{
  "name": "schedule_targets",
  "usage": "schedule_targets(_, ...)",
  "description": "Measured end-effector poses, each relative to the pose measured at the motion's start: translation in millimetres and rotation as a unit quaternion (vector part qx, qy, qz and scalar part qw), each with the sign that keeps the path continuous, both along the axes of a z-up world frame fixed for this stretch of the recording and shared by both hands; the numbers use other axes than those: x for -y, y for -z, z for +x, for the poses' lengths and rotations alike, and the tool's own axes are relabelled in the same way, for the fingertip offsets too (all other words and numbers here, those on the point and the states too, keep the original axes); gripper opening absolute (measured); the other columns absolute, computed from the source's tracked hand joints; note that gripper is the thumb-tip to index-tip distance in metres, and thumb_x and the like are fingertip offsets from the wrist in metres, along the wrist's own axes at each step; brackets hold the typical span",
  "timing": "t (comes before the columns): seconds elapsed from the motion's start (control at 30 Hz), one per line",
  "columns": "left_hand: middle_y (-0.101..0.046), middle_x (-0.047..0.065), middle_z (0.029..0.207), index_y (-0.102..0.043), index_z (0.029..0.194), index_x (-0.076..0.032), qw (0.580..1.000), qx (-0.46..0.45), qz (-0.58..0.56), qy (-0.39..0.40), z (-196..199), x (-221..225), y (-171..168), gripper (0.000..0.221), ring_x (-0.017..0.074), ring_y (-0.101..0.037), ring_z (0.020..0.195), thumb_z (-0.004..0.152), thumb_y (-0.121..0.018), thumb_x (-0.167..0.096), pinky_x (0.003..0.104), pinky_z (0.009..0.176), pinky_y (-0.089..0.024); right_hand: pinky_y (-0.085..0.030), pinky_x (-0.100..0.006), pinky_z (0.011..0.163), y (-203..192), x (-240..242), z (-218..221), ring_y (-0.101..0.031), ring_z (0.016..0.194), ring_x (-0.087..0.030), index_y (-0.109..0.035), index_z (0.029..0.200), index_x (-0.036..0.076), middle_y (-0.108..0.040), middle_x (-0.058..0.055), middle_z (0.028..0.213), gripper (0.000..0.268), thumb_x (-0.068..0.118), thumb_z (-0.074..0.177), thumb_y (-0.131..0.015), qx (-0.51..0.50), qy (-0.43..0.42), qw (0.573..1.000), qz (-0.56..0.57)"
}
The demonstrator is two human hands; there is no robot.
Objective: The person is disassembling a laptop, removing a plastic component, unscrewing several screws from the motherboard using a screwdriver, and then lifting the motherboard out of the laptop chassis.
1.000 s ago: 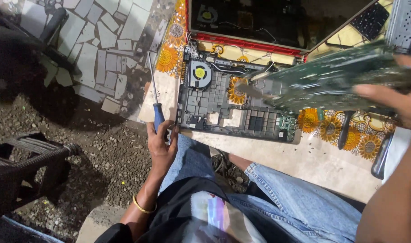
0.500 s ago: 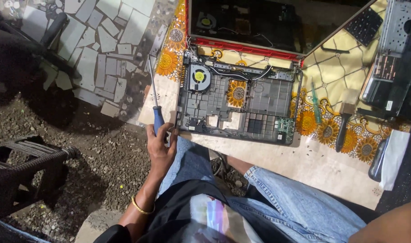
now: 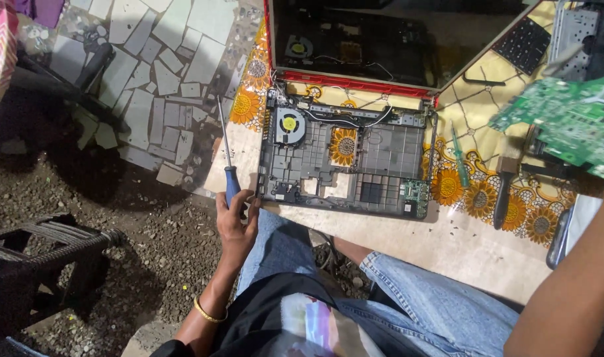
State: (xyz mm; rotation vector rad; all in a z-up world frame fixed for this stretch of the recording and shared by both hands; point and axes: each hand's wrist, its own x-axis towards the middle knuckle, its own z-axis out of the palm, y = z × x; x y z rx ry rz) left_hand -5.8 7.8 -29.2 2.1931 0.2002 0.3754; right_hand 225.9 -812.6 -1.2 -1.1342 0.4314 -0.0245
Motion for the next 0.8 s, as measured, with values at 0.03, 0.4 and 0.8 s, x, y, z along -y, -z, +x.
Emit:
schedule_targets(0.03, -0.053, 0.007, 0.104, -0.069, 0.131, -0.015, 1.000, -0.018, 0.011, 0.009, -0.9, 0.3, -0.9, 0.027, 0.0173, -0.058, 0.081, 0.105, -0.077, -0.014, 0.033, 0.062, -0.052, -0.067, -0.054, 0.130, 18.5, -9.5, -3.2, -0.084, 0.158, -0.029, -0.071, 0.176, 0.008, -0.085, -0.014, 0.171, 0.070, 0.042, 0.115, -0.064, -0.001, 0.016, 1.000, 0.022)
schedule_targets(0.4, -0.052, 0.006, 0.104, -0.069, 0.130, -0.013, 1.000, 0.004, 0.028, 0.013, 0.5, -1.5, 4.7, 0.027, 0.0159, -0.056, 0.078, 0.104, -0.079, -0.011, 0.029, 0.058, -0.051, -0.074, -0.023, 0.101, -66.2, -187.2, -19.4, -0.083, 0.110, -0.006, -0.074, 0.140, 0.010, -0.083, 0.000, 0.131, 0.028, 0.029, 0.120, -0.074, 0.107, 0.123, 0.936, -0.311)
schedule_targets(0.8, -0.049, 0.006, 0.105, -0.067, 0.133, -0.014, 0.999, -0.002, 0.037, 0.014, -3.6, -5.9, 19.3, 0.031, 0.0173, -0.057, 0.082, 0.104, -0.079, -0.014, 0.031, 0.062, -0.052, -0.077, -0.041, 0.108, -44.6, -150.7, -18.5, -0.087, 0.117, -0.025, -0.074, 0.135, -0.001, -0.080, -0.014, 0.130, 0.047, 0.025, 0.096, -0.075, 0.060, 0.254, 0.964, -0.062)
